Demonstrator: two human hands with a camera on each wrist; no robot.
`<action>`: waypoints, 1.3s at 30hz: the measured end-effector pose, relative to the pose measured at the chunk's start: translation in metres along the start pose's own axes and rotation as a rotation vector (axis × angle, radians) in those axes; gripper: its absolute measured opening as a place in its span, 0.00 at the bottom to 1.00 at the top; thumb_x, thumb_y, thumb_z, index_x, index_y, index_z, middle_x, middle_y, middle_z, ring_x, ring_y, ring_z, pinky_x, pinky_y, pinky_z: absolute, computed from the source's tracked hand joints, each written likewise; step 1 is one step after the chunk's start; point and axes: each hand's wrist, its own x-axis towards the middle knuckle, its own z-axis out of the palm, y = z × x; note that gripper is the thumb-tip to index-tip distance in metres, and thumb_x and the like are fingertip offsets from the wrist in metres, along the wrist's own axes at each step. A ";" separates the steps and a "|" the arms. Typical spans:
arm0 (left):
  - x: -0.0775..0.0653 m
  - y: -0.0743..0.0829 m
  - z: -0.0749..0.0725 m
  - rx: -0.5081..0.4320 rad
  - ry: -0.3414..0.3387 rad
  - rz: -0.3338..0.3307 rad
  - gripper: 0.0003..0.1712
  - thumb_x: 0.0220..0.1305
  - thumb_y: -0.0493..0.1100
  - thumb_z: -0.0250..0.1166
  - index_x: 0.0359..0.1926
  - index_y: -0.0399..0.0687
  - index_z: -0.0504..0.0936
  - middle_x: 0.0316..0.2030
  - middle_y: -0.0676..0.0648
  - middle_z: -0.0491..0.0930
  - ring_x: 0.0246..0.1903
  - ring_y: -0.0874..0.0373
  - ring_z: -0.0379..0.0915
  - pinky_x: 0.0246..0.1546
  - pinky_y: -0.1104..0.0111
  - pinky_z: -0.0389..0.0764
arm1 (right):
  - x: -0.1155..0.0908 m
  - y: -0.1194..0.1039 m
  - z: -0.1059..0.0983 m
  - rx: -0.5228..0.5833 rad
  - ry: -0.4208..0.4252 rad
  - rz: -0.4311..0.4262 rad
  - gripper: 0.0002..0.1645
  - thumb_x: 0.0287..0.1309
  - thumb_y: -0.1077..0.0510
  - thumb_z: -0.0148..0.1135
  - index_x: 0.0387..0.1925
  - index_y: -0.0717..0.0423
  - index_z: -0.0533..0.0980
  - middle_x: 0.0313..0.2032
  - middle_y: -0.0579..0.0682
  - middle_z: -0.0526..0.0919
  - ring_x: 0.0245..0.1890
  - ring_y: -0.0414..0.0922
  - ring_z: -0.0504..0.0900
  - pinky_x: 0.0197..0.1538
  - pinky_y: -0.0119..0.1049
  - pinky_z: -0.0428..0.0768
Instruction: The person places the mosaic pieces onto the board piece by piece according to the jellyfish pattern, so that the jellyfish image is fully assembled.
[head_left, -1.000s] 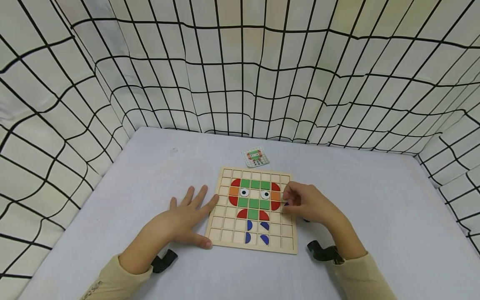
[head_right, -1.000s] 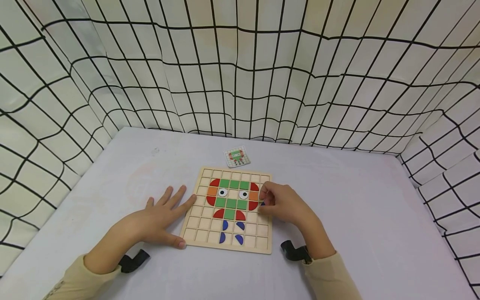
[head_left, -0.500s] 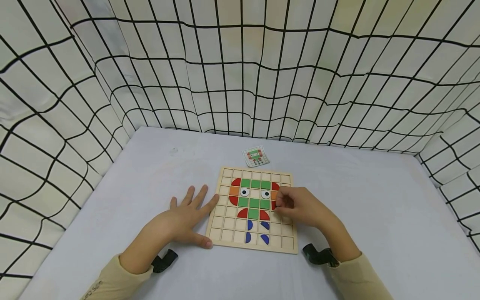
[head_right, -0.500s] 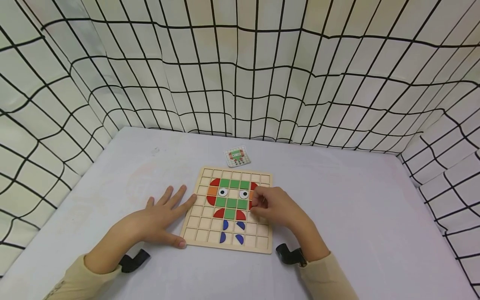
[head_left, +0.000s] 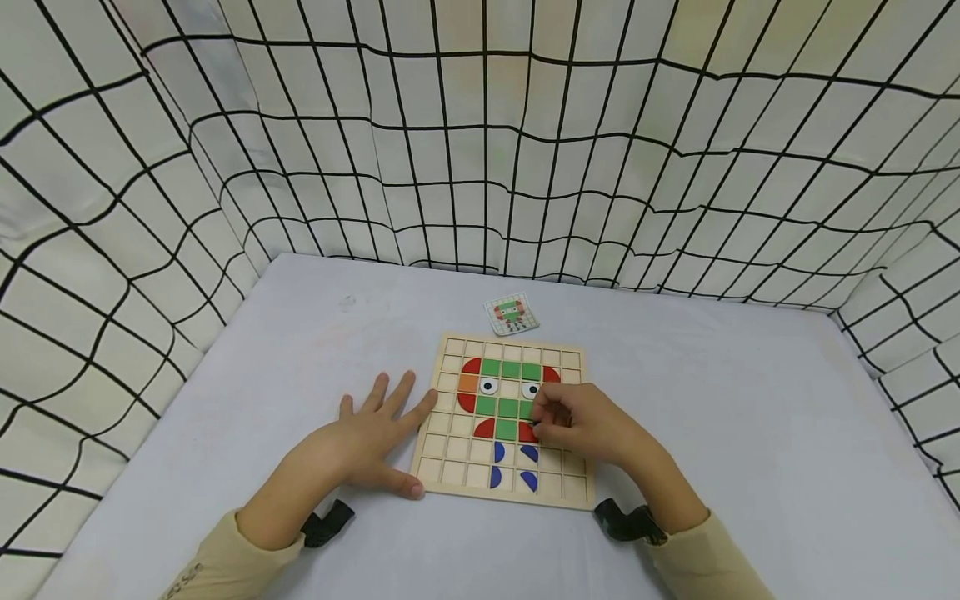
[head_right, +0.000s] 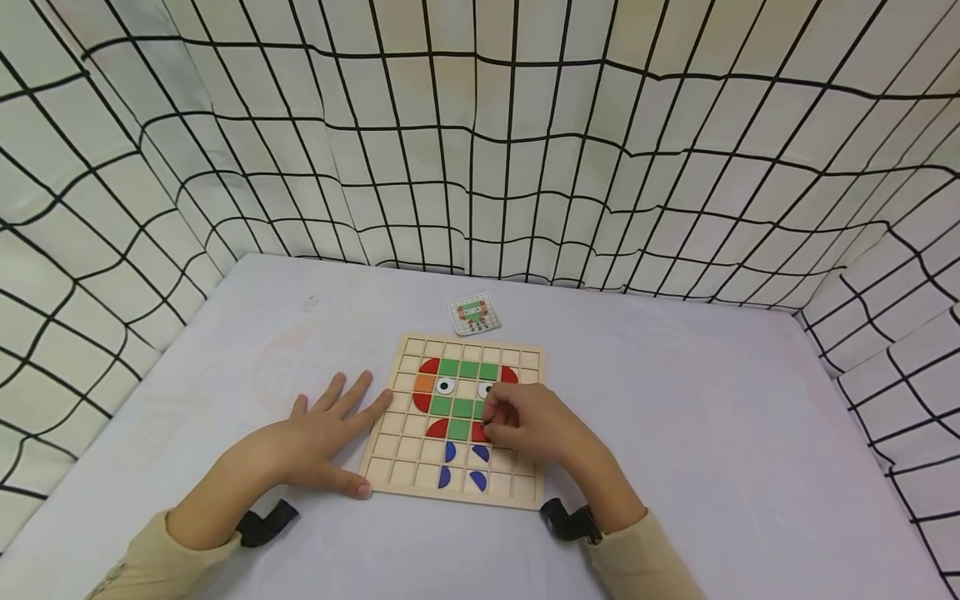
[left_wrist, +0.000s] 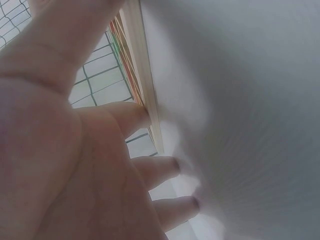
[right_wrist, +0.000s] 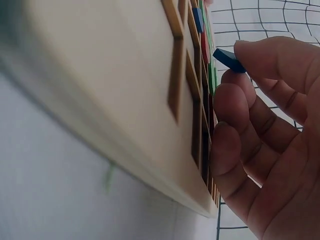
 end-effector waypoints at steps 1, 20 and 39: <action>0.000 0.000 0.000 -0.001 -0.001 0.000 0.70 0.40 0.75 0.73 0.79 0.56 0.51 0.79 0.36 0.38 0.75 0.27 0.30 0.59 0.22 0.43 | 0.000 -0.001 0.001 0.002 -0.001 0.002 0.07 0.60 0.60 0.68 0.35 0.46 0.77 0.28 0.40 0.79 0.30 0.42 0.77 0.32 0.32 0.78; -0.001 0.000 0.000 -0.009 0.000 0.008 0.70 0.41 0.75 0.73 0.79 0.55 0.50 0.79 0.35 0.37 0.75 0.27 0.30 0.59 0.22 0.43 | 0.002 -0.013 0.014 -0.045 -0.040 -0.035 0.07 0.61 0.56 0.68 0.34 0.40 0.77 0.25 0.36 0.78 0.26 0.37 0.76 0.31 0.32 0.78; -0.001 -0.002 0.000 -0.014 -0.002 0.020 0.70 0.42 0.76 0.72 0.80 0.56 0.49 0.79 0.36 0.36 0.75 0.27 0.30 0.59 0.22 0.43 | 0.002 -0.031 0.030 -0.066 -0.056 -0.109 0.06 0.60 0.58 0.68 0.34 0.43 0.78 0.25 0.35 0.78 0.25 0.35 0.74 0.30 0.30 0.76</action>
